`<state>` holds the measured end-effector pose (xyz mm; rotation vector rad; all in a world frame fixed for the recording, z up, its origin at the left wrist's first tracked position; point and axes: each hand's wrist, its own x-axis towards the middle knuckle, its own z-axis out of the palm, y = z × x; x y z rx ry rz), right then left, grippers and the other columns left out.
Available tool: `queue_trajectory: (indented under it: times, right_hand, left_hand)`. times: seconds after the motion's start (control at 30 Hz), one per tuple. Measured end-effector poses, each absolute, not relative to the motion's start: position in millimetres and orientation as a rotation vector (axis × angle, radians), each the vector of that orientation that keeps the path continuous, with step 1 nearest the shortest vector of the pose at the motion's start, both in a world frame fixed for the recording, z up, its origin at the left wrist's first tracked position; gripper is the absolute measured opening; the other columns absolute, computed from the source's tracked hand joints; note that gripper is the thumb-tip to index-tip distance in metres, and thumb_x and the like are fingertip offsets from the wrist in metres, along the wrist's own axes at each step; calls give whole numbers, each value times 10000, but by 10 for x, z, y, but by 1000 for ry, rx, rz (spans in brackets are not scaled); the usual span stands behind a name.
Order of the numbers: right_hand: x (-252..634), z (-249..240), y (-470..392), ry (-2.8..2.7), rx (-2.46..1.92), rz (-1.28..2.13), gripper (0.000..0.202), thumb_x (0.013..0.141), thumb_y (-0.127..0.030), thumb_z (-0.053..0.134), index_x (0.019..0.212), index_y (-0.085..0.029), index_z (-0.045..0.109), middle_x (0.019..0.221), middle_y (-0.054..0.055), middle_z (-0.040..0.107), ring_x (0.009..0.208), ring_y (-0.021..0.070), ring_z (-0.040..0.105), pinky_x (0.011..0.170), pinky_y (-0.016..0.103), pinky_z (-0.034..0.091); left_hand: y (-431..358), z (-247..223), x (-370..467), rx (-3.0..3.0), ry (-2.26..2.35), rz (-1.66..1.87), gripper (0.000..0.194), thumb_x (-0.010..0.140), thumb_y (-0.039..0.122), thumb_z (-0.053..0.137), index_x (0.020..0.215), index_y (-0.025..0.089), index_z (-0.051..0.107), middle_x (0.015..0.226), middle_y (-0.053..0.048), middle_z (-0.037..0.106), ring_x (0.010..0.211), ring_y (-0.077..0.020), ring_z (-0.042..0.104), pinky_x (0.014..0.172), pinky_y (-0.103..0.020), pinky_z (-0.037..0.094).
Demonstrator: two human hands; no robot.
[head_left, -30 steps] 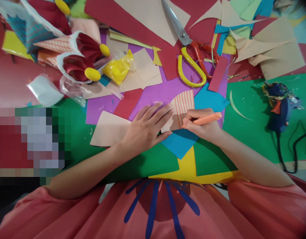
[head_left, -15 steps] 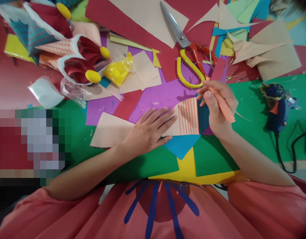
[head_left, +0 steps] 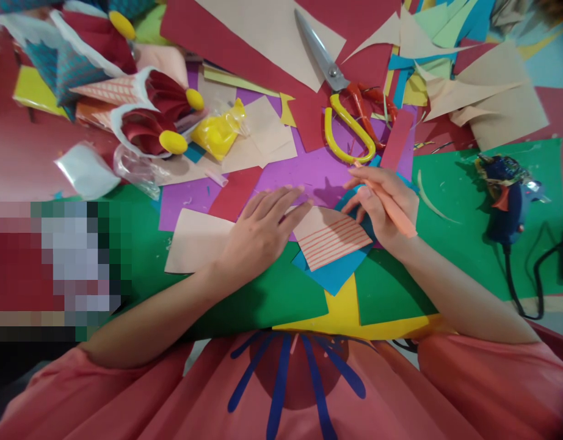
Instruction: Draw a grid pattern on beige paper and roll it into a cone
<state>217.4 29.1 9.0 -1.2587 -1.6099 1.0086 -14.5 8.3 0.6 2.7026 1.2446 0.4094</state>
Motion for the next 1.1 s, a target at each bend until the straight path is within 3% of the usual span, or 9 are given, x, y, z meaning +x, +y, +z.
queue_trajectory:
  times: [0.1, 0.2, 0.3, 0.43, 0.6, 0.73, 0.9, 1.1]
  right_hand:
    - [2157, 113, 275, -1595, -1226, 1087, 238, 942, -391, 522, 1076, -243, 651, 885, -5, 721, 454, 62, 585, 468, 225, 508]
    - [2141, 119, 284, -1702, -1257, 950, 186, 949, -304, 515, 1067, -242, 644, 895, 7, 732, 678, 113, 690, 659, 258, 563]
    - [2133, 85, 306, -1968, -1209, 770, 156, 926, -253, 539, 1049, -238, 634, 918, 33, 741, 865, 164, 694, 831, 325, 534]
    - [2129, 34, 310, -2172, -1024, 748, 152, 901, -270, 569, 1040, -240, 621, 903, 33, 739, 825, 174, 671, 803, 337, 519]
    - [2120, 55, 267, -2045, -998, 976, 167, 859, -202, 598, 1020, -243, 587, 914, 15, 698, 827, 144, 662, 747, 276, 536]
    - [2123, 64, 275, -1737, -1206, 976, 168, 853, -253, 633, 1004, -247, 560, 926, 21, 652, 830, 143, 654, 743, 289, 559]
    - [2132, 27, 312, -1538, -1224, 1047, 290, 817, -387, 691, 994, -251, 505, 987, 22, 602, 810, 133, 641, 685, 285, 575]
    - [2118, 87, 301, -1485, -1181, 1040, 241, 827, -368, 688, 971, -269, 522, 934, 21, 642, 801, 155, 662, 654, 300, 566]
  left_hand:
    - [90, 33, -133, 2670, 1306, 388, 400, 966, 160, 392, 1342, 164, 528, 1335, -144, 585, 1231, -260, 544, 1023, -436, 442]
    - [83, 50, -117, 2679, 1268, 414, 413, 961, 329, 474, 1314, 124, 541, 1242, -166, 620, 1144, -286, 578, 963, -435, 474]
    - [72, 33, -113, 2711, 1132, 469, 493, 935, 445, 510, 1298, 113, 539, 1226, -175, 616, 1111, -308, 580, 934, -452, 488]
    - [47, -1, -112, 2672, 1012, 482, 418, 957, 352, 498, 1315, 137, 503, 1228, -156, 609, 1114, -283, 583, 939, -443, 499]
    - [23, -13, -136, 2495, 1065, 708, 384, 947, 203, 517, 1328, 222, 468, 1266, -121, 532, 1113, -203, 594, 926, -360, 535]
    - [47, -6, -158, 2348, 1220, 810, 421, 931, 252, 554, 1342, 263, 463, 1380, -118, 451, 1226, -242, 536, 948, -408, 534]
    - [79, 43, -136, 2201, 1157, 761, 318, 941, 268, 532, 1254, 217, 557, 1207, -74, 635, 1182, -204, 575, 1020, -389, 496]
    - [132, 127, -188, 1952, 1289, 796, 262, 933, 176, 404, 1029, 185, 647, 987, -48, 697, 915, -151, 657, 798, -289, 557]
